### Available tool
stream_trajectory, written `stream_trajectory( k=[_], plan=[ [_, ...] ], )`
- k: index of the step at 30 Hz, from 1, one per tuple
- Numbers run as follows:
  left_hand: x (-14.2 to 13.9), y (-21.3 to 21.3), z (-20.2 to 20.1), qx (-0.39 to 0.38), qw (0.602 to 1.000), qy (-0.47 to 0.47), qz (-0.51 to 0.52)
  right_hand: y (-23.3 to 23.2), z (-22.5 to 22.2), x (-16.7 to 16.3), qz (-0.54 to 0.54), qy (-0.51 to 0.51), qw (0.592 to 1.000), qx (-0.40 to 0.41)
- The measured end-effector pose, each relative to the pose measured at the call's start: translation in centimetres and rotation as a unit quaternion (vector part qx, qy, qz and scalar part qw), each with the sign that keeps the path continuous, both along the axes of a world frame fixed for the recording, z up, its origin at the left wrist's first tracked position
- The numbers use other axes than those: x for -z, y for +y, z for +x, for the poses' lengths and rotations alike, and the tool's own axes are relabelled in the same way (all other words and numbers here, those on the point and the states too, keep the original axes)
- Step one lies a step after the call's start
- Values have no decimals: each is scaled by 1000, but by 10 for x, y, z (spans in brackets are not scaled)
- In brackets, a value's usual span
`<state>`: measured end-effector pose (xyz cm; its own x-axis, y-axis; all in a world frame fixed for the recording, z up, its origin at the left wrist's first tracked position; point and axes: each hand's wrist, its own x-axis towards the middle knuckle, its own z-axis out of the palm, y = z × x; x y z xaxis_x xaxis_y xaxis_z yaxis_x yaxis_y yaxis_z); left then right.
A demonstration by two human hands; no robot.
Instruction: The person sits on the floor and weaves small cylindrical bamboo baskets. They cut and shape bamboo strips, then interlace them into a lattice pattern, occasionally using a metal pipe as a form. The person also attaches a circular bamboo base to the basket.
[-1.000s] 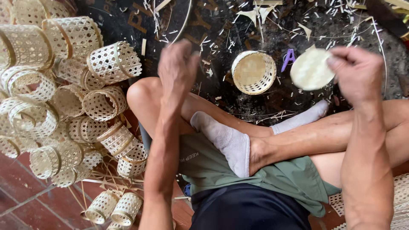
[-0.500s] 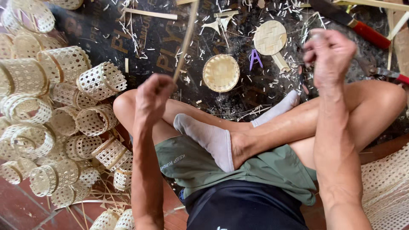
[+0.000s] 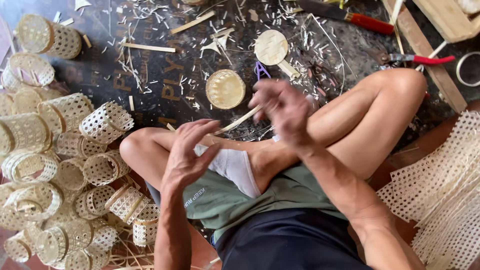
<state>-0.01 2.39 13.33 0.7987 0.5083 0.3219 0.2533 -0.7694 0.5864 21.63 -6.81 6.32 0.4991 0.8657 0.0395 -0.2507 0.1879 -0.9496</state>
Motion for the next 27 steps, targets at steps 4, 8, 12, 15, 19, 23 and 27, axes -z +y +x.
stream_trajectory(
  k=[4,8,12,15,19,23,27],
  plan=[
    [-5,-24,37,-92,964,10,-249,-25,-21,11,114,-255,960,-11],
    [-4,-24,27,-75,977,-11,-198,-40,45,37,-64,-303,950,-27],
    [11,-31,9,-131,970,1,-205,-36,164,91,-197,-549,812,31],
    [25,-37,0,-175,930,-68,-317,-43,234,121,-197,-569,793,90],
    [29,-41,-11,-219,908,-74,-349,-86,320,111,-221,-619,747,100],
    [23,-35,-8,-243,905,-88,-338,-128,344,102,-231,-753,616,4],
    [27,-14,5,-264,881,-141,-367,-127,305,111,-244,-771,586,-40]
  ],
)
